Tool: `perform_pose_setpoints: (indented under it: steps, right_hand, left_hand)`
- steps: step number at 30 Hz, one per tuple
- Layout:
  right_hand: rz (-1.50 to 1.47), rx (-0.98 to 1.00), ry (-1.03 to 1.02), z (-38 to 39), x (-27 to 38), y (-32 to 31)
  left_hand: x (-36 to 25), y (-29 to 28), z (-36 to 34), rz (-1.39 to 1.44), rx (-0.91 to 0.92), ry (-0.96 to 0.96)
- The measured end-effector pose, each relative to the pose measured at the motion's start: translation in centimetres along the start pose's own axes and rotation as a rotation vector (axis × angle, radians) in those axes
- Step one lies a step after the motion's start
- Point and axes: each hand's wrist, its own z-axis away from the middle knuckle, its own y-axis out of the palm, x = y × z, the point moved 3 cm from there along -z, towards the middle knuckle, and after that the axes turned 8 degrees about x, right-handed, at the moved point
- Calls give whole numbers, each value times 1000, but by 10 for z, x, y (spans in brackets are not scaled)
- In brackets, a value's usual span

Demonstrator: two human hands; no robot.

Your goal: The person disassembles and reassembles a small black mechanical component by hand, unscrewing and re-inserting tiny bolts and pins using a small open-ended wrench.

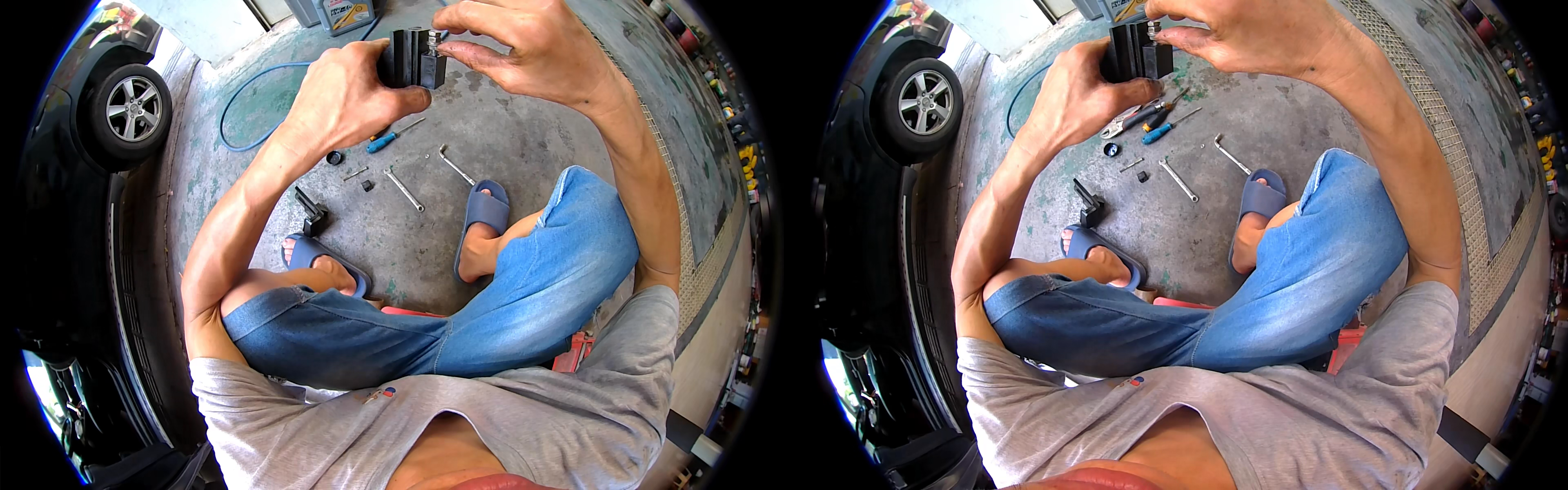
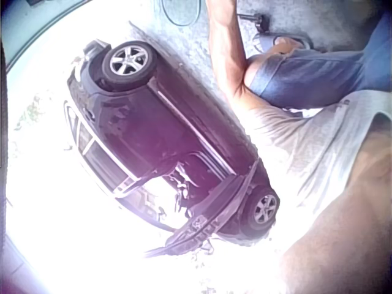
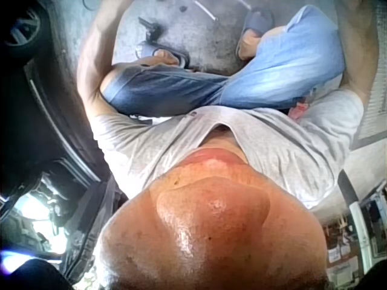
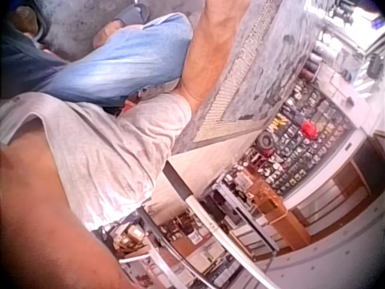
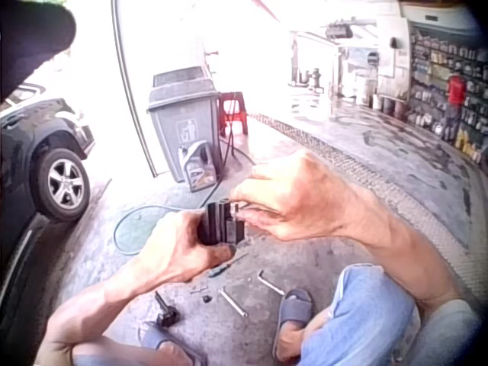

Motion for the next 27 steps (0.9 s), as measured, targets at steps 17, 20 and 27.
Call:
perform_pose_setpoints:
  steps: [17, 20, 27]
  right_hand:
    - [-6, -68, -45, 1, 1, -6]
    - [-3, -93, -65, 1, 1, -7]
    - [22, -65, -44, -1, 0, -6]
  left_hand:
    - [-1, 0, -1, 130, 26, 72]
    - [0, 1, -2, 132, 16, 73]
    - [6, 4, -3, 240, 73, 49]
